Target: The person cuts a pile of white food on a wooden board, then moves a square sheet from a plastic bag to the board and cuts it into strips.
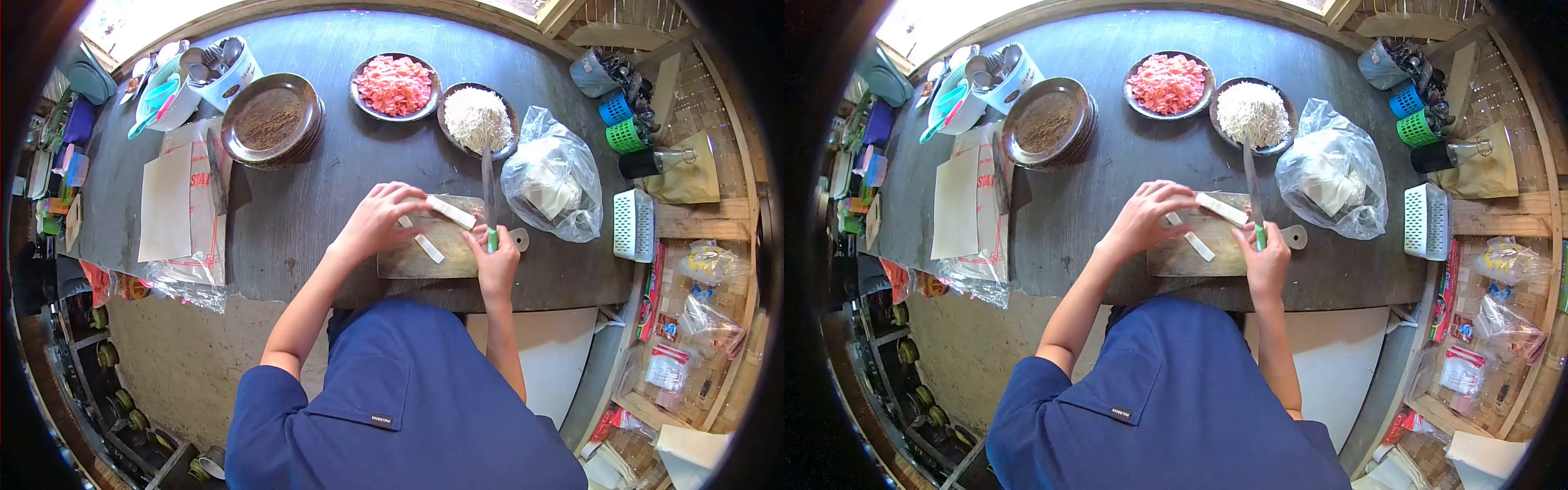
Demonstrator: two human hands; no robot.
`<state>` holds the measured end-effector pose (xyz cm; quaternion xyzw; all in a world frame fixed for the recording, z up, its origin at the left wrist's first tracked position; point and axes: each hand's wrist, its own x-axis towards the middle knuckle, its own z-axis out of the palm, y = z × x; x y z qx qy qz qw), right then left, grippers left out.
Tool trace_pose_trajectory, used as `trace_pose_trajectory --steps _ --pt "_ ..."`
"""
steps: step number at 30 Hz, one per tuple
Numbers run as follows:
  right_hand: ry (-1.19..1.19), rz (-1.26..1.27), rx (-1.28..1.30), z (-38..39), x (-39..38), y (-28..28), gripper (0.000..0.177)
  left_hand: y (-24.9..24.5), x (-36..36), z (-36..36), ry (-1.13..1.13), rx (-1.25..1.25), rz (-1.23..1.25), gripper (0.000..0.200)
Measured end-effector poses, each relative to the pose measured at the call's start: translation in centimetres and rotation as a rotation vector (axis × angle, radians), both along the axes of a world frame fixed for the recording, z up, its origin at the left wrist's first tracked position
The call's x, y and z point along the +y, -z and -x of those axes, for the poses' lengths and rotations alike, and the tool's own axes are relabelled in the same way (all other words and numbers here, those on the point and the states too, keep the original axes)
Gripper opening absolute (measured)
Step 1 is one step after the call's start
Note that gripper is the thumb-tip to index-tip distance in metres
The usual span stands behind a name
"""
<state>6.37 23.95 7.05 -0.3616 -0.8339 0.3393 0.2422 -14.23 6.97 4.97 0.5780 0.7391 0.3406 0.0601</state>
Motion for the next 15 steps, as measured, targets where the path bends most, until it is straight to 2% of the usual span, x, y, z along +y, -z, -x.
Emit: trace_pose_trajectory --steps 2,4,5,6,8,10,15 --pt "-0.038 0.176 -0.065 -0.9 -1.3 -0.6 0.029 -0.7 -1.2 -1.1 0.036 -0.017 0.052 0.048" --pt "-0.058 0.162 -0.001 -1.7 -2.3 0.0 0.032 -1.0 -1.9 -2.3 0.035 0.064 0.002 0.045" --pt "-0.038 0.188 -0.059 -2.0 -2.8 -0.1 0.033 -0.8 -1.9 -2.9 0.048 0.061 0.023 0.037" --pt "-0.016 0.211 -0.118 -2.5 -3.2 -0.1 0.034 -0.4 -1.7 -3.4 0.048 0.061 0.026 0.037" --pt "-0.023 0.228 -0.085 -3.7 -3.5 0.6 0.039 0.5 -1.1 -4.2 0.084 0.131 0.057 0.031" --pt "0.005 0.390 -0.036 -4.7 -3.7 0.5 0.047 0.9 -0.9 -4.8 0.079 0.107 0.034 0.025" --pt "0.024 0.396 -0.164 -7.1 -4.6 -0.8 0.049 0.7 -2.4 -7.0 -0.106 0.140 0.040 0.020"
